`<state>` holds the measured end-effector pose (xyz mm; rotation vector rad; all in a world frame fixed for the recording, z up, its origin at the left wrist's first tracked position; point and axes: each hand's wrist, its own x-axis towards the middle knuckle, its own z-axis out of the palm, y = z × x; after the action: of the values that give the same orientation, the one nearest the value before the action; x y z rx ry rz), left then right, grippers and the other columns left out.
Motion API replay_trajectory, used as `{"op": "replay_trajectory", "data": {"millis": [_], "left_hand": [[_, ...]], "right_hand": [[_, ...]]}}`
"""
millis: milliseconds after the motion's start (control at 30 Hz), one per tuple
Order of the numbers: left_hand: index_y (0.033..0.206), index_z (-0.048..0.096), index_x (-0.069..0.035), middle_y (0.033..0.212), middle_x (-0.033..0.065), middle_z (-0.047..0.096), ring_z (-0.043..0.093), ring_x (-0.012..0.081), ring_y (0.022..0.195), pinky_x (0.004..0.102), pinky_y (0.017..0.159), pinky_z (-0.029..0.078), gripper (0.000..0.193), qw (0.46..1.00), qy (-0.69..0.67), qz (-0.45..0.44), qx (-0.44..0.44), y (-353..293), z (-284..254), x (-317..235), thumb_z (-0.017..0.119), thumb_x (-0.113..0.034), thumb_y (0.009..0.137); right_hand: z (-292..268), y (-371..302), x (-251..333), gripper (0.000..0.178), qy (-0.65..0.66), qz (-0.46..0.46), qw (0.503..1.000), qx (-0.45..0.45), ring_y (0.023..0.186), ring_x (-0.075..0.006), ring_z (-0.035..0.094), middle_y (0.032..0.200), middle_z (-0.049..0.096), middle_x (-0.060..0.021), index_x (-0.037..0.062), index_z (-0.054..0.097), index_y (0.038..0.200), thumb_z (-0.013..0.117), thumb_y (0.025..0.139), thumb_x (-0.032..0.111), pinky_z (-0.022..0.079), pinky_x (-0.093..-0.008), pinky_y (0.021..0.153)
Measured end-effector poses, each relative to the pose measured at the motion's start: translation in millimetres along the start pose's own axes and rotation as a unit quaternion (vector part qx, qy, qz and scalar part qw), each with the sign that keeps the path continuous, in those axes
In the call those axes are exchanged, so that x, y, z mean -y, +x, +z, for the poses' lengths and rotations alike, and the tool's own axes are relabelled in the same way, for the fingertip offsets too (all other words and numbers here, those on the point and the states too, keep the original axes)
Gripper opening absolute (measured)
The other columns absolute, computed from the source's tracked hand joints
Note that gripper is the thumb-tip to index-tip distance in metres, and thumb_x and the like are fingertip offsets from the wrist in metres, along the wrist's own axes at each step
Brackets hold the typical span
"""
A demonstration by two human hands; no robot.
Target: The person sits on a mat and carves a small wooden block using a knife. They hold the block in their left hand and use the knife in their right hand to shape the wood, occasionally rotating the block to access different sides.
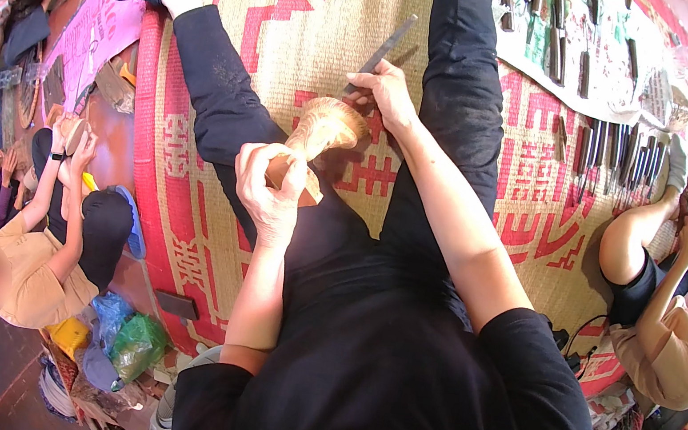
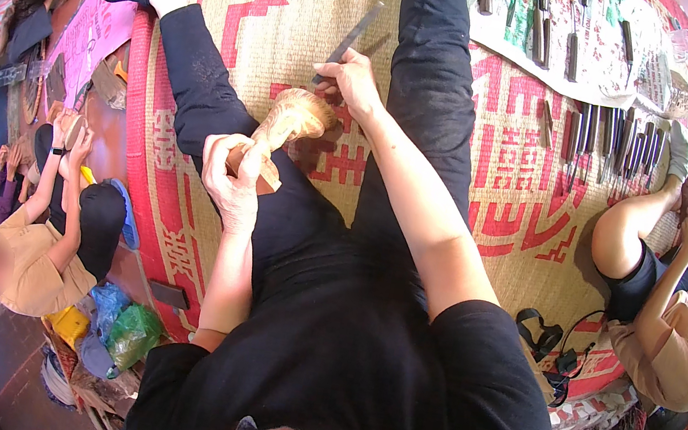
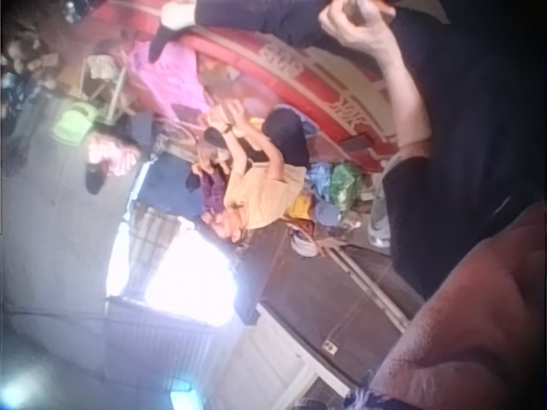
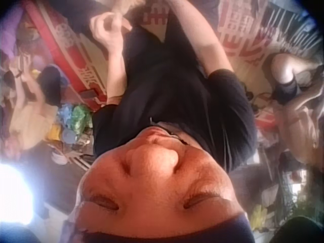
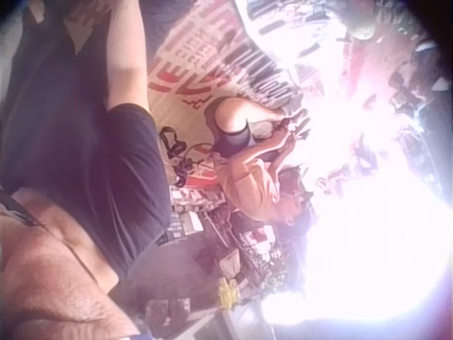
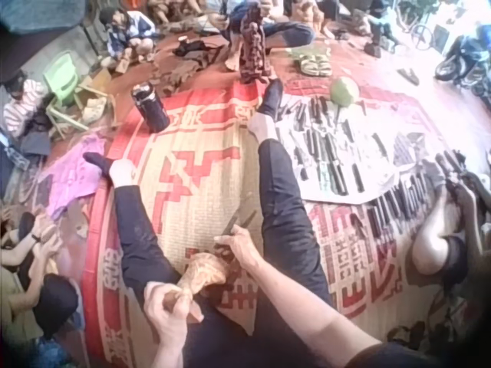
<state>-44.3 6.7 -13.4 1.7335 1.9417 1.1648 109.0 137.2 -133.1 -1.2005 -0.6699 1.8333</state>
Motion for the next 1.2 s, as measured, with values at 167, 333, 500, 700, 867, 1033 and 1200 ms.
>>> {"op": "replay_trajectory", "data": {"millis": [167,333,500,700,867,1033,1200], "left_hand": [[0.082,0.057,-0.002,0.081,0.0086,0.055,0.054,0.0256,0.079,0.0360,0.072,0.043,0.022,1.000,-0.017,-0.021,-0.004,2.9,-0.6,-3.3,0.070,-0.018,0.072],[0.082,0.058,-0.002,0.080,0.0083,0.055,0.054,0.0244,0.078,0.0348,0.071,0.043,0.021,1.000,-0.009,-0.011,-0.001,2.6,-1.1,-2.6,0.071,-0.017,0.072],[0.081,0.058,-0.001,0.082,0.0046,0.053,0.054,0.0162,0.079,0.0297,0.074,0.042,0.013,0.993,-0.068,-0.096,-0.032,9.2,-8.5,6.4,0.058,-0.014,0.082],[0.083,0.059,-0.004,0.082,0.0026,0.055,0.054,0.0128,0.078,0.0273,0.073,0.043,0.025,0.932,-0.176,-0.301,-0.095,30.7,-16.4,27.2,0.052,-0.028,0.088],[0.084,0.059,-0.005,0.082,0.0030,0.055,0.054,0.0133,0.078,0.0276,0.071,0.044,0.028,0.920,-0.197,-0.324,-0.099,33.1,-18.0,31.7,0.051,-0.031,0.090],[0.085,0.059,-0.005,0.082,0.0034,0.055,0.054,0.0135,0.078,0.0281,0.071,0.044,0.027,0.921,-0.202,-0.317,-0.100,32.3,-18.4,36.0,0.051,-0.030,0.090],[0.085,0.058,-0.005,0.082,0.0037,0.055,0.054,0.0140,0.077,0.0283,0.071,0.044,0.027,0.918,-0.206,-0.324,-0.098,32.6,-19.4,35.8,0.050,-0.030,0.090]], "right_hand": [[12.8,-16.3,0.7,0.012,0.014,0.001,0.998,0.062,0.069,-0.0119,0.060,0.077,0.065,-0.0053,0.0024,0.063,0.088,0.068,0.077,0.004,0.048,-0.0262,0.064],[-0.3,-5.1,3.6,0.014,-0.023,0.034,0.999,0.009,0.060,-0.0127,0.061,0.077,0.064,-0.0076,0.0014,0.059,0.088,0.067,0.078,0.006,0.048,-0.0230,0.055],[-1.2,-7.2,2.9,0.011,0.038,0.037,0.999,-0.011,0.050,-0.0113,0.058,0.067,0.063,-0.0075,0.0036,0.057,0.083,0.067,0.078,0.006,0.041,-0.0227,0.042],[-6.6,-4.3,-3.2,0.014,0.024,0.063,0.997,-0.030,0.049,-0.0111,0.057,0.066,0.063,-0.0064,0.0051,0.056,0.081,0.069,0.077,0.008,0.040,-0.0236,0.042],[-4.7,-1.5,-7.4,0.016,0.010,0.054,0.998,-0.030,0.049,-0.0104,0.054,0.067,0.062,-0.0049,0.0051,0.056,0.080,0.070,0.076,0.009,0.041,-0.0239,0.043],[-0.9,-5.5,-4.1,0.014,-0.012,0.054,0.998,-0.023,0.050,-0.0094,0.053,0.067,0.062,-0.0041,0.0053,0.056,0.080,0.070,0.076,0.009,0.042,-0.0234,0.045],[-1.9,-7.1,-3.2,0.013,-0.012,0.068,0.997,-0.019,0.052,-0.0082,0.053,0.069,0.062,-0.0038,0.0060,0.056,0.079,0.069,0.078,0.009,0.042,-0.0216,0.048]]}}
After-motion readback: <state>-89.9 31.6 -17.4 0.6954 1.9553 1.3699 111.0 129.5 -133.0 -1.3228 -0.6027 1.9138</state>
